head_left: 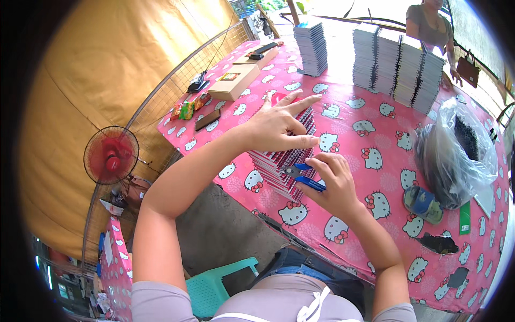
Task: The person trims the excess spiral binding wire from a stack of pink notebooks using a pair of blue pliers. The person picks up a notebook, aligns it with the stack, and uses the pliers to snip the ends of the wire binding.
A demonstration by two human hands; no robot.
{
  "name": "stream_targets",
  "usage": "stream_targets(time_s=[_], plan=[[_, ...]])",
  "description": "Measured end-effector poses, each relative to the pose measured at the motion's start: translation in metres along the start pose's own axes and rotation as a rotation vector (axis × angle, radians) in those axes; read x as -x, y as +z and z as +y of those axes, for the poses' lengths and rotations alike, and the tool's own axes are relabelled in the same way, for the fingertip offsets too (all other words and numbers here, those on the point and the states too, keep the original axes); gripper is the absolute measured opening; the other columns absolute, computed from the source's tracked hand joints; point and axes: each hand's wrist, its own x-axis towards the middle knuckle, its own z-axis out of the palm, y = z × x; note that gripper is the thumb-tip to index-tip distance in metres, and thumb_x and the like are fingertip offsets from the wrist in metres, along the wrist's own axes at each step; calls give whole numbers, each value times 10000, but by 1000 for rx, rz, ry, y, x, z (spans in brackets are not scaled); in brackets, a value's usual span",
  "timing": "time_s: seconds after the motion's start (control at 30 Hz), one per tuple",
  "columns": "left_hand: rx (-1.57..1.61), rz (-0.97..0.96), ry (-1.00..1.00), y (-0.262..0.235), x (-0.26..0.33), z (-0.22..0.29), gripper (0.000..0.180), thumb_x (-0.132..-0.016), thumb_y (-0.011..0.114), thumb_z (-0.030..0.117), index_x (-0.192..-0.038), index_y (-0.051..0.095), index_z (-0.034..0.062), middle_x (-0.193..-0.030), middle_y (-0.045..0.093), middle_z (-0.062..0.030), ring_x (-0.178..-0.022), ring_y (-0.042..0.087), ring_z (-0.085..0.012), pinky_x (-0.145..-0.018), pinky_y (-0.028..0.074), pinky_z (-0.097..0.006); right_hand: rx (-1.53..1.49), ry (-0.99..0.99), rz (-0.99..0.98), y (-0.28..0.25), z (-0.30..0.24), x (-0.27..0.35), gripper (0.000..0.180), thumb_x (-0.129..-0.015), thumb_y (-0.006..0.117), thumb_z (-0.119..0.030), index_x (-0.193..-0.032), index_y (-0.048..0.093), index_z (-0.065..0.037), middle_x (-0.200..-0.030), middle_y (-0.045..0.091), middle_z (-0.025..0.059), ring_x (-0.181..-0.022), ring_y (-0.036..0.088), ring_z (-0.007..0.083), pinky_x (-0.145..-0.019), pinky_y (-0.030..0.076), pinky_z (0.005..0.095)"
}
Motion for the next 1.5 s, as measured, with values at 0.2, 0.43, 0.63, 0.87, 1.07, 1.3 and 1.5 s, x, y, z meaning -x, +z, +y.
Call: stream_targets(time_s=[0.2, 0.43, 0.63, 0.87, 1.07, 1.3, 1.5], plan=[[19, 41, 32, 0, 3, -3, 454, -854, 591, 481, -653, 650, 78, -1519, 275, -110, -1395, 194, -417, -1045, 252, -589, -1067, 996, -491, -17, 26, -11, 355, -829, 723, -295, -943, 645, 31, -682, 634, 29, -577, 597, 129, -532, 477, 248], [37, 71, 71, 3, 2, -6, 442, -861, 600, 445, -656, 635, 55, -1510, 276, -152, -1369, 231, -450, -1080, 239, -518, -151, 120, -73, -1, 4, 9, 388, -773, 728, -298, -1086, 621, -95, -925, 566, 114, -811, 585, 257, -683, 476, 380], [59, 15, 16, 1, 1, -8, 446, -827, 564, 564, -748, 736, 161, -1535, 234, -84, -1396, 201, -398, -988, 137, -754, -118, 91, -96, 1, -2, 1, 372, -772, 730, -304, -1038, 639, -60, -845, 597, 72, -725, 597, 234, -647, 485, 389], [21, 38, 42, 2, 0, -6, 416, -829, 595, 507, -728, 715, 122, -1515, 265, -127, -1388, 235, -378, -1013, 197, -647, -985, 918, -596, -7, 19, -13, 462, -830, 691, -421, -972, 661, 17, -757, 668, 82, -689, 633, 148, -624, 508, 301], [83, 32, 56, 0, 3, -18, 417, -842, 581, 512, -745, 717, 129, -1526, 256, -114, -1387, 227, -410, -1026, 247, -626, -62, 80, -20, 4, 8, 13, 493, -680, 786, -316, -1077, 606, -85, -1000, 579, 102, -899, 566, 285, -823, 448, 417], [107, 75, 87, -1, 3, -14, 367, -832, 621, 462, -777, 726, 115, -1500, 301, -149, -1369, 269, -411, -1057, 285, -504, -1242, 1130, -674, 4, 35, 4, 343, -830, 703, -310, -937, 634, 9, -811, 671, 88, -719, 652, 186, -609, 527, 321], [108, 75, 107, 2, 3, -20, 343, -831, 634, 439, -808, 734, 112, -1482, 324, -175, -1370, 279, -395, -1067, 264, -504, -431, 354, -242, 11, 11, 22, 390, -797, 716, -349, -1017, 637, -37, -917, 621, 120, -831, 610, 235, -726, 491, 391]])
